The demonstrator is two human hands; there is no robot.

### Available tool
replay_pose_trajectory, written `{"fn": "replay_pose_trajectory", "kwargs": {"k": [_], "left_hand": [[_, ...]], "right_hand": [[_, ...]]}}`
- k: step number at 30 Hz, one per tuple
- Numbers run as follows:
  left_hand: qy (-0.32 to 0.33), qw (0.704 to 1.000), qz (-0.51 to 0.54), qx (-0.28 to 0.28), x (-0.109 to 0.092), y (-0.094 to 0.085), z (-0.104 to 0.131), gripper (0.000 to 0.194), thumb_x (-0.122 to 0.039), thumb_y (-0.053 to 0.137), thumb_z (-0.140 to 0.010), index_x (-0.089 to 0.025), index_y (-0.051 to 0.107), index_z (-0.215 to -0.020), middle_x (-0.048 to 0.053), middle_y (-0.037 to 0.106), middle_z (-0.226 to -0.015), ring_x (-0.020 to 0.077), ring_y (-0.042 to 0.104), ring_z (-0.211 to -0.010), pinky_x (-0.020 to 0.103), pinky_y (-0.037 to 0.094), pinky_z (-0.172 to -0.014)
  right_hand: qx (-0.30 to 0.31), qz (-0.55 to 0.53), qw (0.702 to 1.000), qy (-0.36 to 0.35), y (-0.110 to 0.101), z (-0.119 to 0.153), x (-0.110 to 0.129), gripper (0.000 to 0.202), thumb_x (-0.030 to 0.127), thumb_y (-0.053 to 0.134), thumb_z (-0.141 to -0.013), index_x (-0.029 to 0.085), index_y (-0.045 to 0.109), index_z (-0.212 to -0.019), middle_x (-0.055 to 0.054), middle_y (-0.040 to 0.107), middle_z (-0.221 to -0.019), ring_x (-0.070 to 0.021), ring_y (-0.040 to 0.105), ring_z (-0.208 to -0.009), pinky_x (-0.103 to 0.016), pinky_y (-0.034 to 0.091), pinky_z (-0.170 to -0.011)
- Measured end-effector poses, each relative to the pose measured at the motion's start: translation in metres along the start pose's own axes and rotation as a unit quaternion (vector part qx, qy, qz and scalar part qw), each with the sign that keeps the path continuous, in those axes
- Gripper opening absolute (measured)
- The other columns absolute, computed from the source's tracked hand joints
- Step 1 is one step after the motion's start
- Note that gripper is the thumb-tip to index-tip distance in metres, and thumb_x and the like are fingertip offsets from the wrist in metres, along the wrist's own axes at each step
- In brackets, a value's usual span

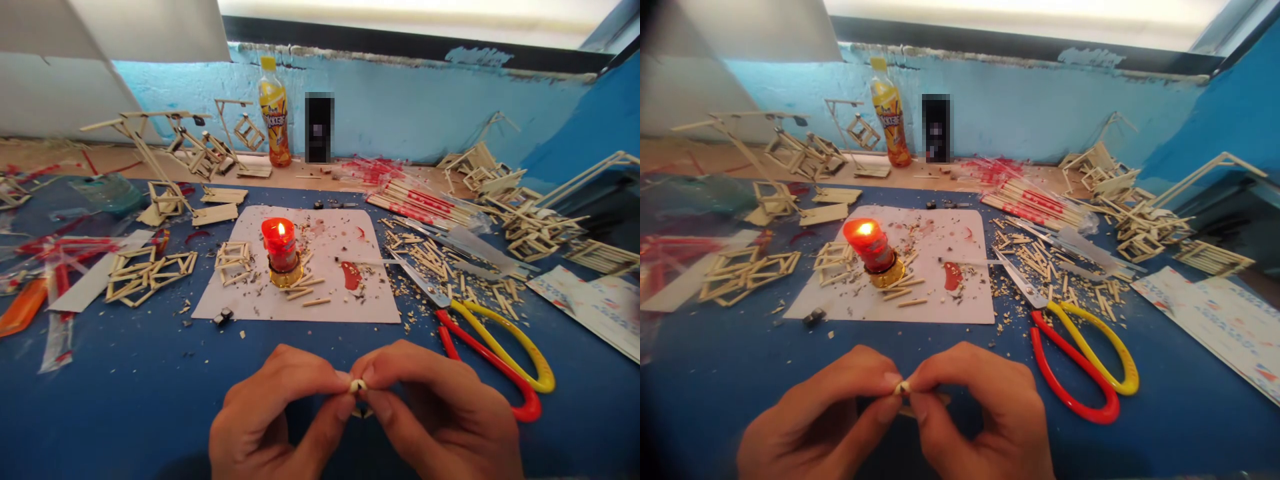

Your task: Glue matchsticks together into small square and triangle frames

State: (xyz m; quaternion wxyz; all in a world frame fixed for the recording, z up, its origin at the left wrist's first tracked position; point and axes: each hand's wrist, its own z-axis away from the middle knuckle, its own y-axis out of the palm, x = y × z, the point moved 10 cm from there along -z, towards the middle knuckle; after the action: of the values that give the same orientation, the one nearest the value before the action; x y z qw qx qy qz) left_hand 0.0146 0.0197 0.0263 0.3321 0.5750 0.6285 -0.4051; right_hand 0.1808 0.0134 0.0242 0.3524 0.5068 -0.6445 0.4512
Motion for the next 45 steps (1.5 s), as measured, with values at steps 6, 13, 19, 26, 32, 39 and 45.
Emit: {"fn": "replay_pose_trajectory", "kwargs": {"k": [6, 13, 19, 26, 32, 39, 45], "left_hand": [[-0.029, 0.999, 0.006, -0.038, 0.005, -0.006, 0.007, 0.027, -0.001, 0.080, -0.080, -0.025, 0.080, -0.091, -0.005, 0.080, -0.077, 0.0119, 0.073, -0.065, 0.018, 0.060, -0.063], [-0.070, 0.977, 0.013, -0.199, 0.024, -0.036, 0.026, 0.017, -0.008, 0.083, -0.084, -0.025, 0.080, -0.086, -0.004, 0.076, -0.076, 0.0114, 0.071, -0.064, 0.015, 0.059, -0.061], [-0.086, 0.972, 0.016, -0.220, 0.030, -0.036, 0.026, 0.017, -0.010, 0.086, -0.079, -0.025, 0.081, -0.084, -0.005, 0.077, -0.073, 0.0108, 0.071, -0.064, 0.013, 0.059, -0.064], [-0.034, 0.989, 0.083, -0.116, 0.007, -0.017, 0.019, 0.005, -0.026, 0.086, -0.087, -0.026, 0.081, -0.088, -0.001, 0.079, -0.079, 0.0146, 0.074, -0.076, 0.018, 0.061, -0.073], [-0.168, 0.965, 0.198, 0.025, 0.017, 0.014, 0.011, 0.017, -0.040, 0.078, -0.094, -0.028, 0.082, -0.107, 0.005, 0.081, -0.102, 0.0175, 0.078, -0.087, 0.021, 0.064, -0.078], [-0.267, 0.909, 0.310, 0.076, 0.017, 0.041, 0.015, 0.010, -0.024, 0.089, -0.085, -0.026, 0.083, -0.093, -0.001, 0.081, -0.078, 0.0096, 0.074, -0.064, 0.011, 0.061, -0.061], [-0.218, 0.960, 0.176, -0.001, 0.014, 0.019, 0.011, 0.014, -0.023, 0.087, -0.085, -0.033, 0.086, -0.095, -0.004, 0.080, -0.074, 0.0119, 0.076, -0.061, 0.015, 0.062, -0.061]], "right_hand": [[0.025, -0.042, 0.999, 0.020, 0.003, 0.009, -0.011, 0.023, 0.025, 0.076, -0.093, 0.033, 0.071, -0.115, 0.001, 0.082, -0.095, -0.0176, 0.081, -0.084, -0.024, 0.066, -0.076], [0.006, -0.086, 0.996, 0.038, 0.007, 0.012, -0.018, 0.038, 0.015, 0.075, -0.088, 0.033, 0.066, -0.120, 0.003, 0.079, -0.090, -0.0153, 0.077, -0.082, -0.022, 0.063, -0.076], [-0.025, -0.121, 0.991, 0.048, 0.009, 0.005, -0.014, 0.029, 0.012, 0.077, -0.086, 0.034, 0.071, -0.104, 0.007, 0.077, -0.085, -0.0114, 0.074, -0.076, -0.018, 0.061, -0.073], [-0.082, -0.074, 0.993, 0.029, -0.007, 0.008, -0.010, 0.029, 0.014, 0.080, -0.085, 0.035, 0.072, -0.103, 0.009, 0.076, -0.087, -0.0087, 0.074, -0.078, -0.013, 0.060, -0.076], [-0.063, -0.143, 0.987, -0.023, -0.013, 0.007, 0.003, 0.025, 0.014, 0.081, -0.089, 0.034, 0.075, -0.103, 0.006, 0.078, -0.087, -0.0125, 0.072, -0.080, -0.020, 0.060, -0.072], [-0.035, -0.187, 0.981, -0.037, -0.013, 0.009, 0.008, 0.021, 0.021, 0.084, -0.090, 0.035, 0.078, -0.105, 0.003, 0.081, -0.087, -0.0143, 0.070, -0.079, -0.021, 0.061, -0.067], [-0.093, -0.193, 0.977, 0.014, -0.032, 0.019, -0.016, 0.023, 0.040, 0.055, -0.109, 0.034, 0.074, -0.120, 0.000, 0.080, -0.102, -0.0147, 0.076, -0.092, -0.021, 0.062, -0.086]]}}
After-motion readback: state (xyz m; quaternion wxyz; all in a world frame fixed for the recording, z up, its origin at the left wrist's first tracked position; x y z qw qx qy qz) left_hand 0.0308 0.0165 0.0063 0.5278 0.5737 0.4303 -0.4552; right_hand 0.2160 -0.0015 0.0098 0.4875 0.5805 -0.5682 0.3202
